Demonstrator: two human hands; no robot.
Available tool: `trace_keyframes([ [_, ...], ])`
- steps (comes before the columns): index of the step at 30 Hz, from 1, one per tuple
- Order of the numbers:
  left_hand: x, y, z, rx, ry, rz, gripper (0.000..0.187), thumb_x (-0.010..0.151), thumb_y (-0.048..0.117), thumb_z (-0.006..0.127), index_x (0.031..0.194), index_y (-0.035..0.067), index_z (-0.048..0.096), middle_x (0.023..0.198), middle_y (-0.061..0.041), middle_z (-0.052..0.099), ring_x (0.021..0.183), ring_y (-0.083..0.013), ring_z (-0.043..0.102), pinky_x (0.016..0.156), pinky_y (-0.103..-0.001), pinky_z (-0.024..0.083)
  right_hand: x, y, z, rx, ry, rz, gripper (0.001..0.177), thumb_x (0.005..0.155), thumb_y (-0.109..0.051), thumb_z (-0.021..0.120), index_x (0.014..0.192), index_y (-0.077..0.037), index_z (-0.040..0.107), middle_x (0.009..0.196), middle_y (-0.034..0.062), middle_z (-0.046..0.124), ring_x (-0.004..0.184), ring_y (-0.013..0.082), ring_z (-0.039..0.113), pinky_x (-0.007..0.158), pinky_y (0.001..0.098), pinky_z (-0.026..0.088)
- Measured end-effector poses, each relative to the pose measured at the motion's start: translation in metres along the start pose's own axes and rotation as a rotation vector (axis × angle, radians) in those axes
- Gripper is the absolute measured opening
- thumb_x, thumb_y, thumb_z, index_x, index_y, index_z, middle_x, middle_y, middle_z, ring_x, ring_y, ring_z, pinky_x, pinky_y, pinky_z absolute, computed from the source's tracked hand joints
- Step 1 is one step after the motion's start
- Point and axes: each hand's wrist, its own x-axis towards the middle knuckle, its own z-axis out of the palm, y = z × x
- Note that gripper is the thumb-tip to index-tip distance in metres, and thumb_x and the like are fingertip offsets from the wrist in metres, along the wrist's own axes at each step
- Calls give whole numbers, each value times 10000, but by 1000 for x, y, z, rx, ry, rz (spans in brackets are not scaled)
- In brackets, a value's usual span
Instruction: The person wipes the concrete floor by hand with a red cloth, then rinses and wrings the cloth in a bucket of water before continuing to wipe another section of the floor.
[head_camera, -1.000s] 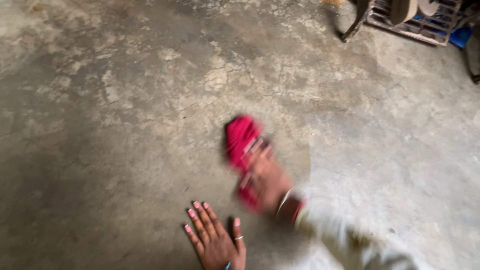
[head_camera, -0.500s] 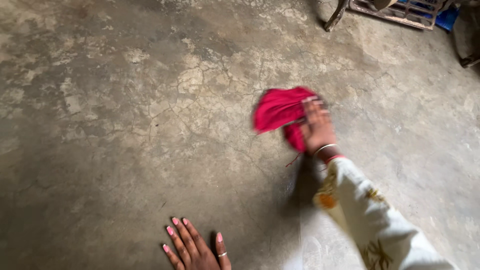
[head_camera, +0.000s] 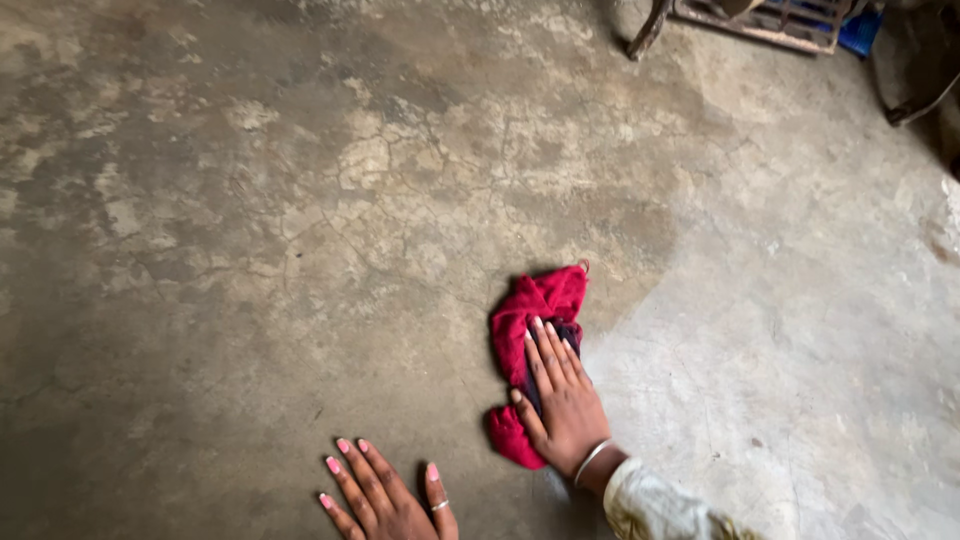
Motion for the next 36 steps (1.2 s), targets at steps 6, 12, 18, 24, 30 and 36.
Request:
trace_keyframes([
  [6, -1, -1, 1, 5, -39, 13, 843, 1011, 549, 280, 1557, -91, 239, 1676, -253, 161, 1577, -382, 100, 1259, -608, 28, 63, 137, 12, -250, -127, 329, 652, 1012, -285, 427, 1594, -70, 225, 1697, 114, 151, 1585, 244, 105, 1284, 401, 62],
  [12, 0, 4, -3, 25, -63, -3, 841, 1017, 560, 262, 1561, -80, 211, 1678, -243, 149, 1576, -370, 87, 1265, -583, 14, 129, 295, 9, -175, 88, 711, 768, 1056, -519, 244, 1649, -59, 79, 1719, 194, 34, 1579, 380, 58, 1292, 477, 83],
  [18, 2, 3, -9, 29, -78, 9, 854, 1002, 548, 301, 1566, -87, 215, 1676, -248, 156, 1572, -380, 87, 1260, -583, 12, 60, 171, 30, -226, 219, 354, 658, 1062, -380, 425, 1569, 28, 330, 1672, 307, 217, 1555, 499, 192, 1293, 520, 147],
  [24, 2, 7, -14, 9, -68, 1, 851, 998, 521, 351, 1587, -81, 230, 1698, -239, 168, 1596, -377, 94, 1285, -578, 16, -88, -40, 3, 51, 171, 139, 768, 944, -351, 588, 1468, 145, 328, 1589, 349, 280, 1492, 487, 227, 1212, 506, 152],
  [30, 5, 5, -10, 27, -71, 10, 856, 996, 529, 334, 1578, -87, 219, 1689, -252, 164, 1590, -380, 88, 1280, -575, 12, -75, 98, 15, -40, 54, 324, 600, 994, -278, 519, 1544, -77, 389, 1658, 198, 307, 1577, 374, 175, 1275, 504, 141],
  [36, 6, 12, -19, 12, -94, 16, 844, 1017, 520, 329, 1588, -90, 209, 1696, -247, 143, 1586, -385, 89, 1268, -570, 14, 22, 284, 2, -215, 232, 600, 749, 1049, -488, 325, 1625, -23, 215, 1669, 254, 153, 1542, 437, 148, 1241, 536, 149],
])
